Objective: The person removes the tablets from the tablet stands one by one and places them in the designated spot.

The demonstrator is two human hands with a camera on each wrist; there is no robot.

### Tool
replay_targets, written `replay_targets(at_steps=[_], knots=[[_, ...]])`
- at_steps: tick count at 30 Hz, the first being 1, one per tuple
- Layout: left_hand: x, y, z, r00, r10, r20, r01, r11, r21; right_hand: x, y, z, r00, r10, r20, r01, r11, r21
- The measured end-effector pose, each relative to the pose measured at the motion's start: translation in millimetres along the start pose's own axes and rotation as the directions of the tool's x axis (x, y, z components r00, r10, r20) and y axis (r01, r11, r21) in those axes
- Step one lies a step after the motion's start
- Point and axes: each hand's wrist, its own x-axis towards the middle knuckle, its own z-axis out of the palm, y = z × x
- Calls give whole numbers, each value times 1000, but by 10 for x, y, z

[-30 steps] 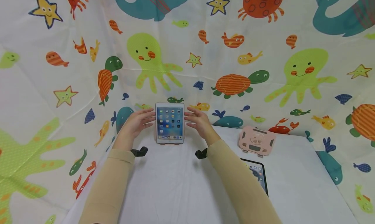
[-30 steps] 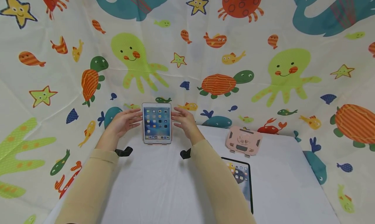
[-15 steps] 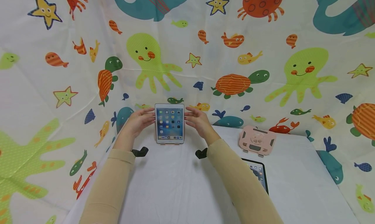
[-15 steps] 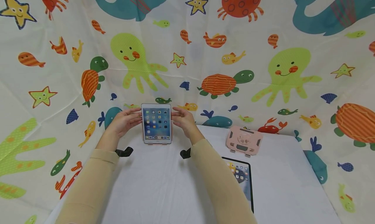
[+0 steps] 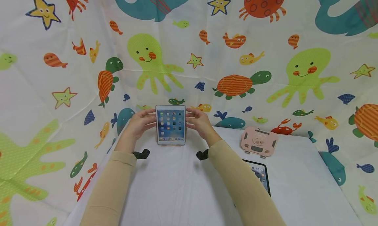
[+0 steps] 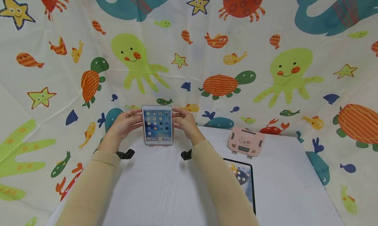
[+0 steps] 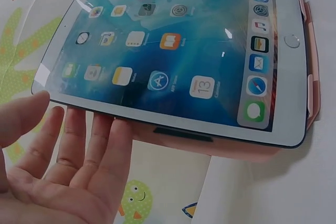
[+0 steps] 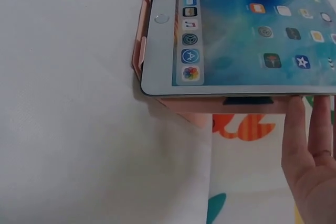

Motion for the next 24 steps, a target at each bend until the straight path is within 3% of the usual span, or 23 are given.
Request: replay_targets(at_steps=[12,24], knots=[[7,-9,6,999,37,-14,-36,999,28,-11,-33,66,996,42,-74,-46,998,-46],[-6,-7,-2,998,45,-38,-44,998,35,-21,-15,85,997,4,-82,-8,999,-53]])
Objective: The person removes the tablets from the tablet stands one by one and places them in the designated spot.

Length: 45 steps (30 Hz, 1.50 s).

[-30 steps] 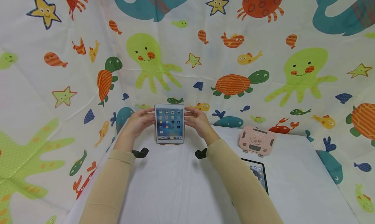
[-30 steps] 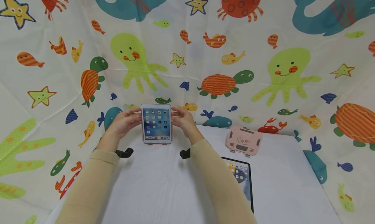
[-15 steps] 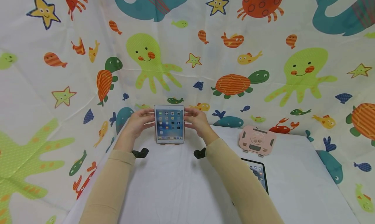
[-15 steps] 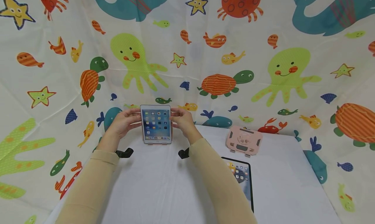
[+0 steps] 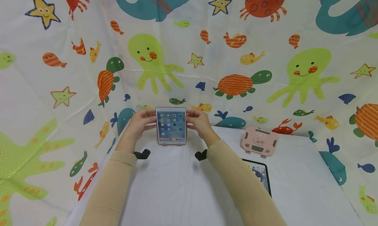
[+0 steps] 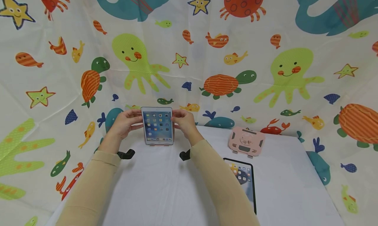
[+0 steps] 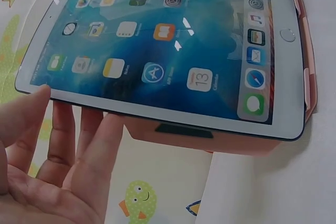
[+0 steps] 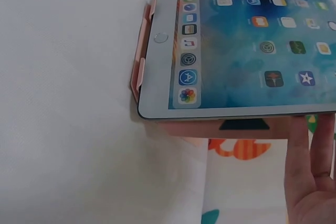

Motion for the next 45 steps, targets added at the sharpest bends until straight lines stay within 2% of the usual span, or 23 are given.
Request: replay_targets(at_steps=[8,18,27,41,45], knots=[[-36,40,37,1000,11,-27,-11,1000,19,-45,-14,-15,1000,-19,-11,19,1000,4],[-126,99,72,998,-9,-65,10,1000,22,-57,11,-25,1000,-29,7,29,999,28],[-185,149,70,997,-17,-69,19,999,27,-108,-12,-31,999,-50,5,50,998,35],[-266,141,59,998,-29,-62,34,996,85,-212,-78,-36,1000,8,15,-8,999,31],[-304,120,55,998,-49,-50,53,994,94,-254,-72,-44,999,27,24,-27,1000,7]])
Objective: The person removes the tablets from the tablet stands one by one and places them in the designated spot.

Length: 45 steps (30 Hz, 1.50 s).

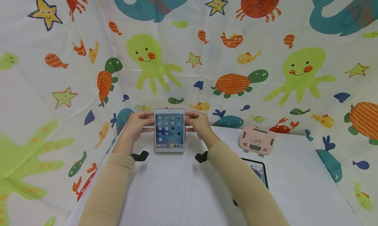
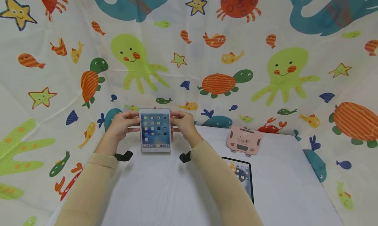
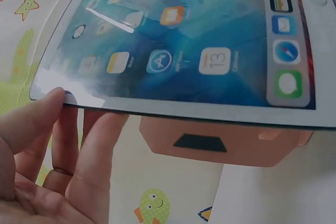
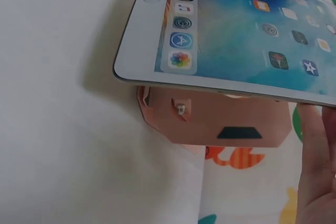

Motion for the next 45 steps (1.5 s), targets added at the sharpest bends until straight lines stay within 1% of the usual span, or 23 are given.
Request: replay_targets(at_steps=[5,10,17,24,32,38,45], knots=[[-40,-64,14,999,-34,17,33,999,18,-29,67,-16,999,40,6,-40,999,-29],[-59,-156,27,999,-29,25,28,998,50,-65,149,-26,998,60,18,-60,998,-26],[-76,-249,46,997,-62,38,61,997,44,-115,248,-27,996,89,18,-89,996,-23],[-119,-294,49,995,-85,49,83,996,44,-167,303,-32,993,110,32,-109,994,-31],[-205,-335,37,989,-139,56,134,987,89,-256,330,-1,984,169,54,-170,985,9],[-245,-389,33,987,-150,55,146,986,79,-310,374,21,980,190,66,-192,981,26],[-300,-470,50,981,-179,74,174,982,66,-361,501,20,971,230,65,-233,971,44]])
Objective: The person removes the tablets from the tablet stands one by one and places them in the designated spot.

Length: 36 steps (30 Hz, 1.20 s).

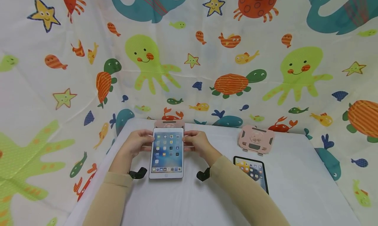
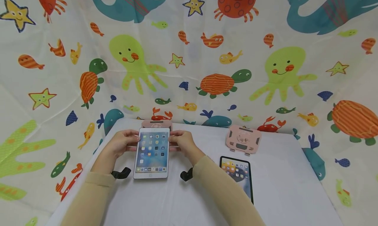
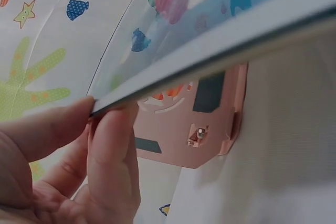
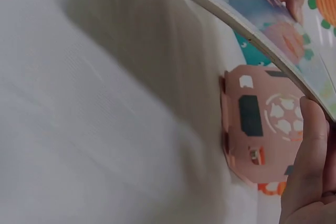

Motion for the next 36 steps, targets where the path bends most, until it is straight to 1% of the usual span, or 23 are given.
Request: replay_targets(at_steps=[5,13,18,27,36], knots=[[-33,-92,18,1000,-19,12,19,1000,-14,-23,87,2,1000,15,11,-15,1000,11],[-82,-219,51,999,-27,42,28,999,-21,-74,198,-2,999,41,11,-42,999,16],[-111,-256,54,998,-40,47,40,999,-12,-111,247,8,999,48,13,-48,999,13],[-140,-363,50,996,-51,74,51,999,-7,-172,400,69,997,82,-14,-82,996,35],[-185,-395,68,995,-49,83,50,999,-7,-241,440,114,995,101,-29,-100,995,32]])
